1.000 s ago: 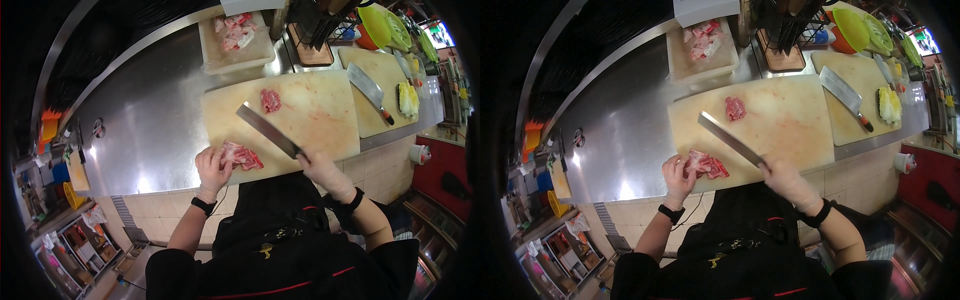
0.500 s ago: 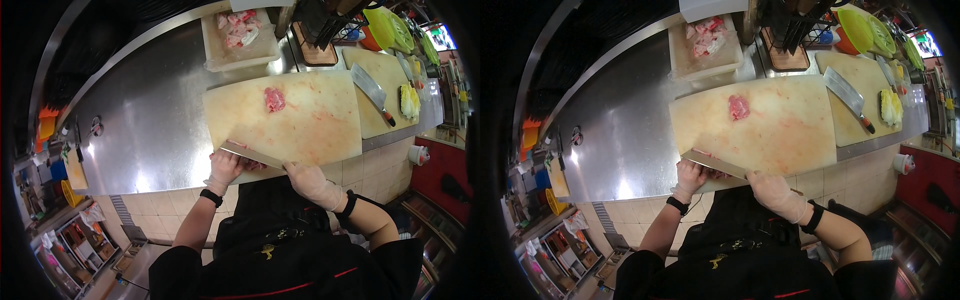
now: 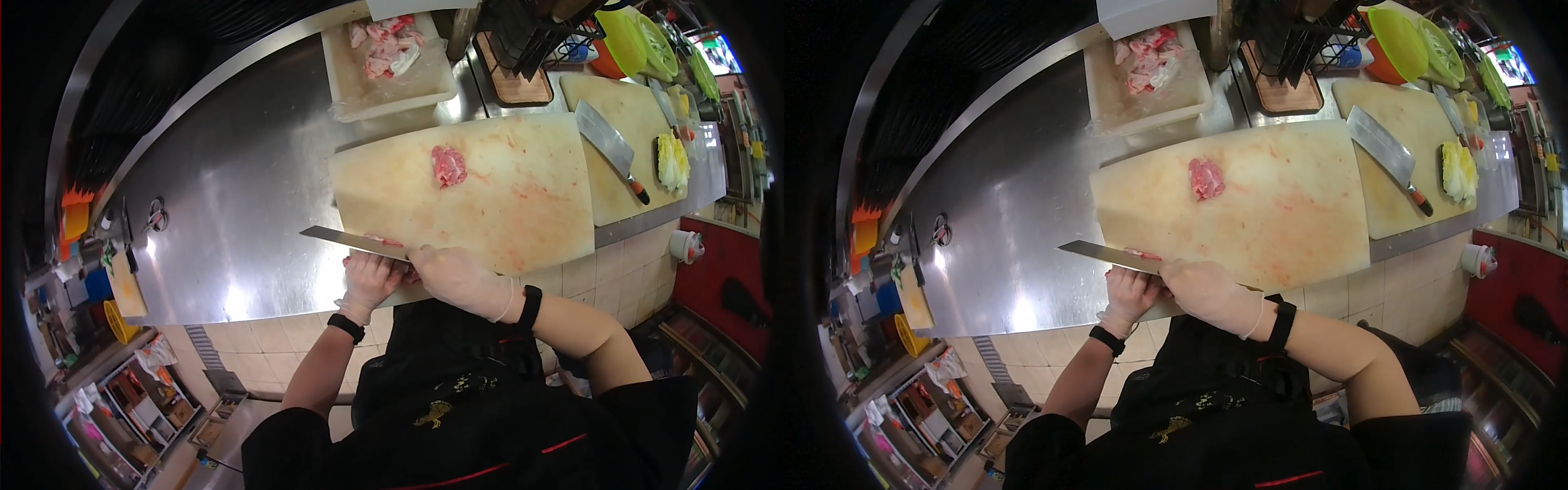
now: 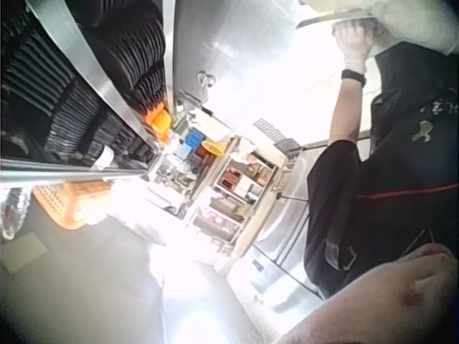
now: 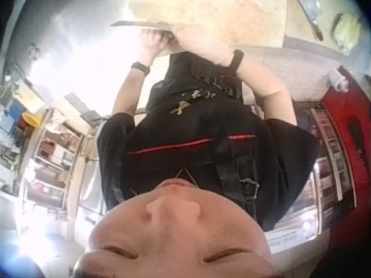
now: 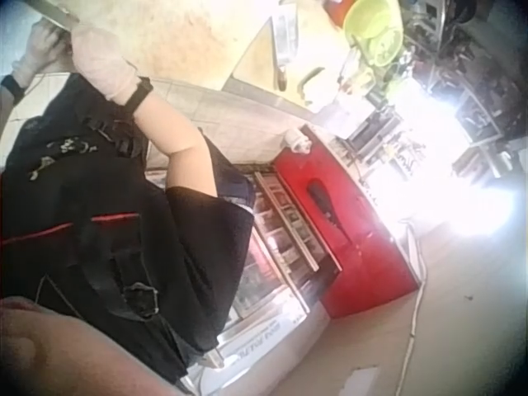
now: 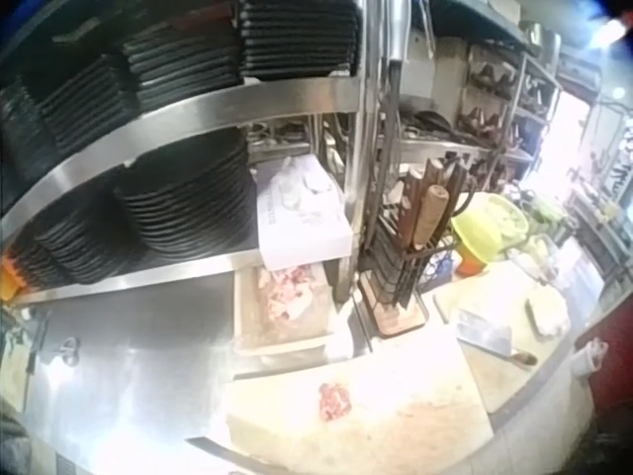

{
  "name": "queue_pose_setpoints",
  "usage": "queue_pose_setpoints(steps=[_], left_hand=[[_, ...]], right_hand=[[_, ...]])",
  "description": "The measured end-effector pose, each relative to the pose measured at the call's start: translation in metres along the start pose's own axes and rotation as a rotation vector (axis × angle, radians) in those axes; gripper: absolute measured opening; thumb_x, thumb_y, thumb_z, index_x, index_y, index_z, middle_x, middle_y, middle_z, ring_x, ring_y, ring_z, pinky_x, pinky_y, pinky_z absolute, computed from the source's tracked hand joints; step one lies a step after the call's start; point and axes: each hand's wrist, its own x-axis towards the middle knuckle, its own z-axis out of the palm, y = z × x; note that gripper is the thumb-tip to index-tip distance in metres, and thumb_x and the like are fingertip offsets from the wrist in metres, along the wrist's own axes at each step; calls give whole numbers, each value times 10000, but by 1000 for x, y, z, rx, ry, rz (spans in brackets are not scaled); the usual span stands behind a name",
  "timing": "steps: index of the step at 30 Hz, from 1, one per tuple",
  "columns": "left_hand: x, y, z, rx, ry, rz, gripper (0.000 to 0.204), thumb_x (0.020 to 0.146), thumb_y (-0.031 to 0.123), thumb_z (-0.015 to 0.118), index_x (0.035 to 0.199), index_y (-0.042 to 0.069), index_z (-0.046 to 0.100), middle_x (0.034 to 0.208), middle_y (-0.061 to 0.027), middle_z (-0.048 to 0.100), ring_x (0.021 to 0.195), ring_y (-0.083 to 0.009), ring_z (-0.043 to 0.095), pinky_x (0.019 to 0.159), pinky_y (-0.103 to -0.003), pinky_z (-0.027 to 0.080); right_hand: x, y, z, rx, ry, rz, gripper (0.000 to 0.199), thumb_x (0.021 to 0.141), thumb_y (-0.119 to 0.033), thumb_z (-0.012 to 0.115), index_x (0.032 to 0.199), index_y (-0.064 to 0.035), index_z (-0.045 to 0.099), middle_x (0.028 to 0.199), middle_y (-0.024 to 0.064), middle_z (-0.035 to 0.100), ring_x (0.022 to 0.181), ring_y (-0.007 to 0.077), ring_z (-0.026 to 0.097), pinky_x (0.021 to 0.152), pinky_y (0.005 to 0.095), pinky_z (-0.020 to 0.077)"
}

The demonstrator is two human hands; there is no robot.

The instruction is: The recorder retrieves raw meat from a refrigerator and slices it into thin pieces on a cutting board using a cleaver.

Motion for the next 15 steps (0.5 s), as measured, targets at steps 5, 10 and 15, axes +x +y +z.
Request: queue_pose_setpoints(steps=[5,10,15], left_hand=[[-13,-4,4,-16,-12,-13,378,682,163,688,1040,53,641,997,-117,605,915,-337,597,774,-437,490],[-8,-3,4,-14,18,12,395,670,170,697,1046,56,646,1008,-113,610,916,-339,598,784,-443,491],[-6,-3,7,-3,59,24,411,663,166,704,1054,54,645,1013,-112,613,904,-337,598,793,-454,490]], right_hand=[[-39,17,-6,-13,-48,44,119,826,-54,509,932,-10,539,777,169,619,664,337,647,576,416,525],[-41,16,-9,-85,-58,41,87,809,-51,528,887,-13,534,768,171,617,662,344,644,561,418,519],[-19,5,-12,-35,-73,66,141,793,-55,555,922,-9,524,768,173,617,687,355,645,584,429,521]])
